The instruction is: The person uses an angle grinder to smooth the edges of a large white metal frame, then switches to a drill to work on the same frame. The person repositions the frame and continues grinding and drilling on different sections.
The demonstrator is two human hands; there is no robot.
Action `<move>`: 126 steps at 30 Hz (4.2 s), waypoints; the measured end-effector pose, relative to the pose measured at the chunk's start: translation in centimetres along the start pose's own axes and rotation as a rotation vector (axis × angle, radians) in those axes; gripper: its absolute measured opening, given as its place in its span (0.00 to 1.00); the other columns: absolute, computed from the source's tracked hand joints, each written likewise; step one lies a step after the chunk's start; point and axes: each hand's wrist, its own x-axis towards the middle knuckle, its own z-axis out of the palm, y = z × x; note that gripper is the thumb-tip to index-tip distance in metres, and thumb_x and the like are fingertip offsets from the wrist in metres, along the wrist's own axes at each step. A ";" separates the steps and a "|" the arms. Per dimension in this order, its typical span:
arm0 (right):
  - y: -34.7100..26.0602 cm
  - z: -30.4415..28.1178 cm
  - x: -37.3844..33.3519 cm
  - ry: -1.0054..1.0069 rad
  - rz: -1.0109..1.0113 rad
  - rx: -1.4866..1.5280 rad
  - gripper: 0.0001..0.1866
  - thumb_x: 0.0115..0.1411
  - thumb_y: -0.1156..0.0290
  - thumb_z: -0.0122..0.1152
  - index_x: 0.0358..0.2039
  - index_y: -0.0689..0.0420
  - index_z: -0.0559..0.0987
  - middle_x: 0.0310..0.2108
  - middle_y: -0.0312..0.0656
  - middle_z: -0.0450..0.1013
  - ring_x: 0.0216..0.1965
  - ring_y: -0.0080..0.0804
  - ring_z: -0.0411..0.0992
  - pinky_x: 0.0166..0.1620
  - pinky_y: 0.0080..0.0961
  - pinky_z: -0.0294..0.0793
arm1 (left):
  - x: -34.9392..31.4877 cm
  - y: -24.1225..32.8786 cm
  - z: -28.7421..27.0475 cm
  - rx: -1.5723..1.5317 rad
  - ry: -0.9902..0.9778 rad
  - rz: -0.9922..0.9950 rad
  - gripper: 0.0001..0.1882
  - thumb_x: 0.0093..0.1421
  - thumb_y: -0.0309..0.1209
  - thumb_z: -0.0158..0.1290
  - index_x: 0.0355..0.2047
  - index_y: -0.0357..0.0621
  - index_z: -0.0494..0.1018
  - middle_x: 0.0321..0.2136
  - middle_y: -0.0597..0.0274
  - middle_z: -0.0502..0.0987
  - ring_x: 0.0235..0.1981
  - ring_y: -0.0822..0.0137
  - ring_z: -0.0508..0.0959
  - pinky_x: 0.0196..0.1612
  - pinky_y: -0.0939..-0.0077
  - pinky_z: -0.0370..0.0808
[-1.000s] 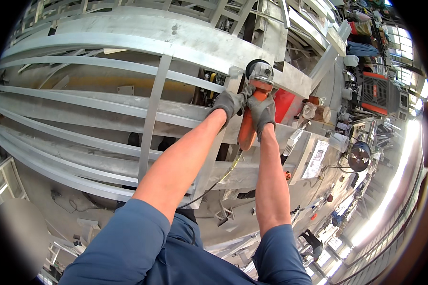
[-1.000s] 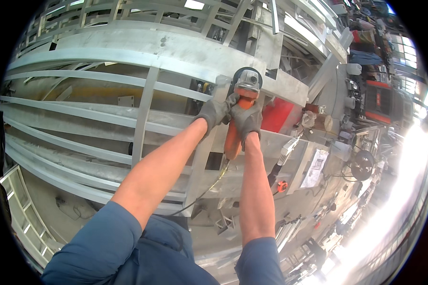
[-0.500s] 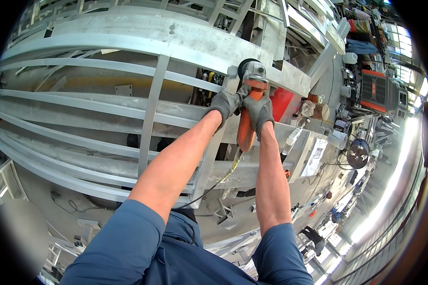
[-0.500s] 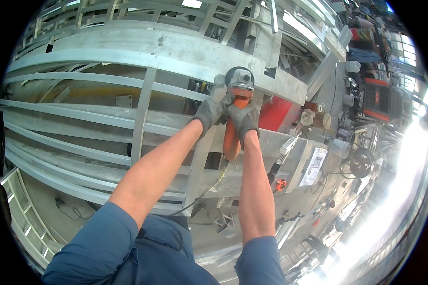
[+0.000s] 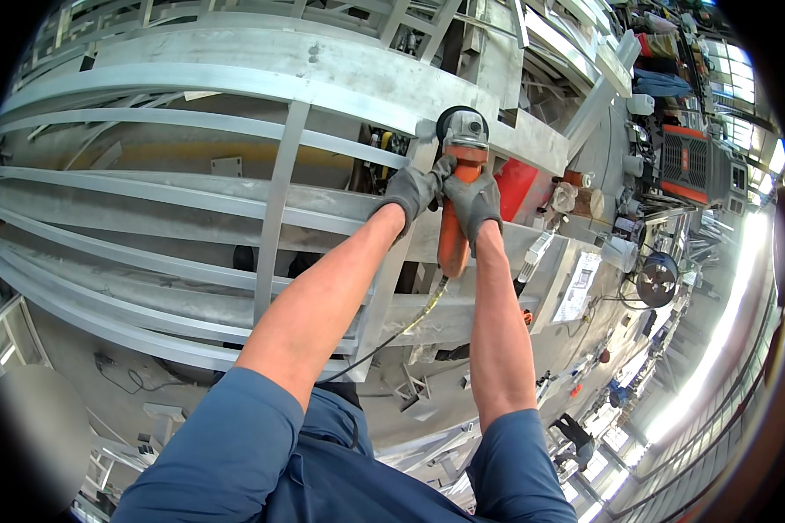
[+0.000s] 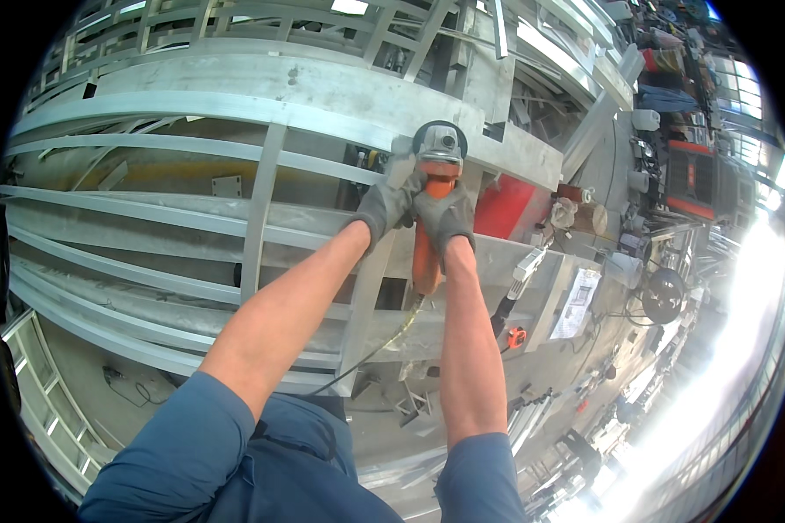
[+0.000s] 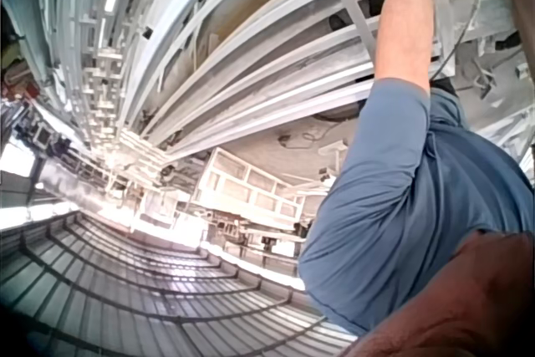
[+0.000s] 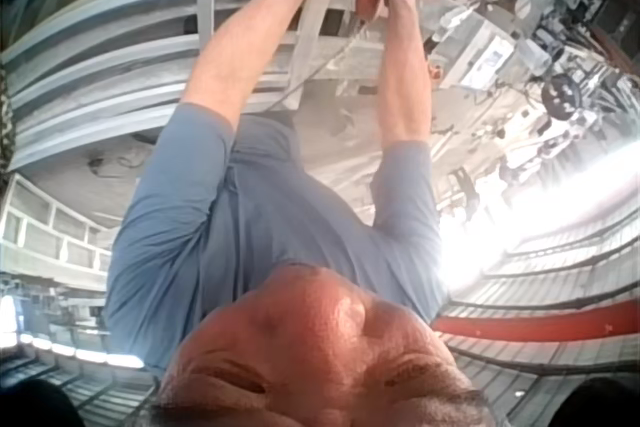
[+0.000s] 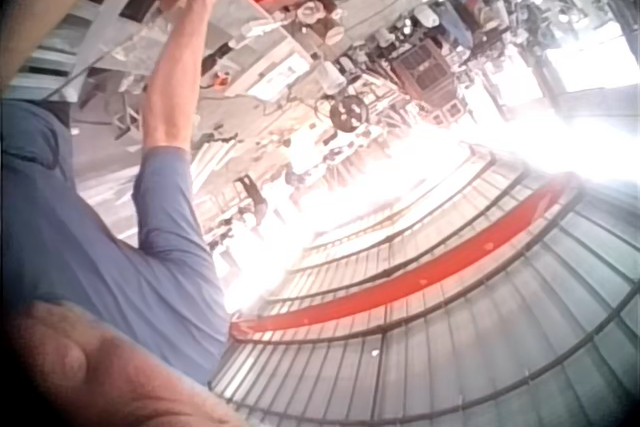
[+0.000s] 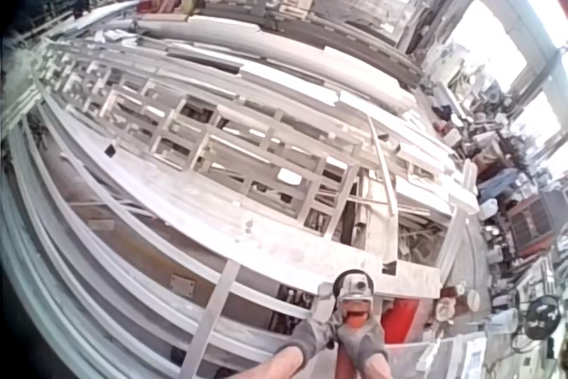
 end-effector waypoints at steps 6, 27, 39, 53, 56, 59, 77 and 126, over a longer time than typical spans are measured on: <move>-0.3 0.1 -0.4 0.073 -0.038 -0.099 0.27 0.52 0.54 0.68 0.45 0.63 0.78 0.31 0.49 0.81 0.34 0.40 0.81 0.40 0.36 0.80 | 0.0 0.0 0.0 0.021 0.027 -0.005 0.47 0.54 0.77 0.51 0.22 0.37 0.84 0.19 0.48 0.82 0.30 0.52 0.85 0.40 0.61 0.79; -2.1 -0.5 -1.2 -0.012 0.058 -0.072 0.29 0.50 0.55 0.63 0.47 0.64 0.77 0.38 0.55 0.81 0.43 0.51 0.81 0.48 0.42 0.78 | -0.4 0.7 -0.8 0.051 -0.037 0.020 0.37 0.62 0.66 0.53 0.32 0.37 0.81 0.20 0.55 0.81 0.24 0.64 0.82 0.28 0.70 0.78; 0.5 -0.2 -0.8 -0.291 0.031 0.307 0.22 0.54 0.62 0.64 0.45 0.63 0.79 0.34 0.47 0.81 0.37 0.33 0.80 0.39 0.33 0.79 | 0.6 -2.6 -0.5 0.472 -0.053 0.373 0.14 0.63 0.38 0.58 0.45 0.47 0.81 0.29 0.64 0.84 0.29 0.66 0.84 0.33 0.75 0.80; 1.0 3.8 -4.3 -0.195 0.086 0.395 0.33 0.60 0.47 0.63 0.52 0.66 0.75 0.43 0.57 0.80 0.45 0.49 0.80 0.48 0.39 0.78 | -7.7 5.2 -4.5 0.655 -0.017 0.018 0.48 0.66 0.72 0.36 0.27 0.35 0.82 0.23 0.40 0.81 0.29 0.45 0.83 0.41 0.58 0.78; 0.5 3.0 -3.2 -0.237 0.055 0.465 0.31 0.60 0.49 0.62 0.50 0.66 0.75 0.46 0.59 0.79 0.49 0.52 0.79 0.50 0.41 0.77 | -7.1 6.4 -4.1 0.659 0.004 0.005 0.48 0.67 0.72 0.35 0.26 0.35 0.81 0.22 0.42 0.81 0.30 0.45 0.83 0.41 0.57 0.77; 0.5 3.3 -4.6 -0.232 0.037 0.272 0.32 0.59 0.48 0.62 0.50 0.66 0.76 0.47 0.60 0.78 0.52 0.56 0.77 0.52 0.43 0.76 | -7.7 4.9 -4.4 0.722 -0.002 -0.035 0.48 0.67 0.71 0.35 0.27 0.34 0.81 0.23 0.42 0.81 0.31 0.45 0.83 0.43 0.56 0.76; -0.3 2.1 -2.2 -0.297 0.140 0.466 0.34 0.57 0.46 0.62 0.51 0.65 0.75 0.46 0.64 0.78 0.53 0.61 0.76 0.56 0.46 0.74 | -6.8 7.2 -4.2 0.617 -0.064 0.047 0.46 0.68 0.70 0.36 0.34 0.34 0.79 0.21 0.46 0.78 0.26 0.49 0.79 0.35 0.57 0.75; -2.9 4.7 -2.4 -0.183 0.106 0.593 0.27 0.57 0.55 0.65 0.49 0.64 0.77 0.39 0.57 0.82 0.44 0.53 0.81 0.46 0.41 0.79 | -6.3 8.2 -7.5 0.704 0.014 0.036 0.48 0.68 0.71 0.36 0.25 0.30 0.76 0.17 0.51 0.74 0.23 0.52 0.74 0.35 0.59 0.72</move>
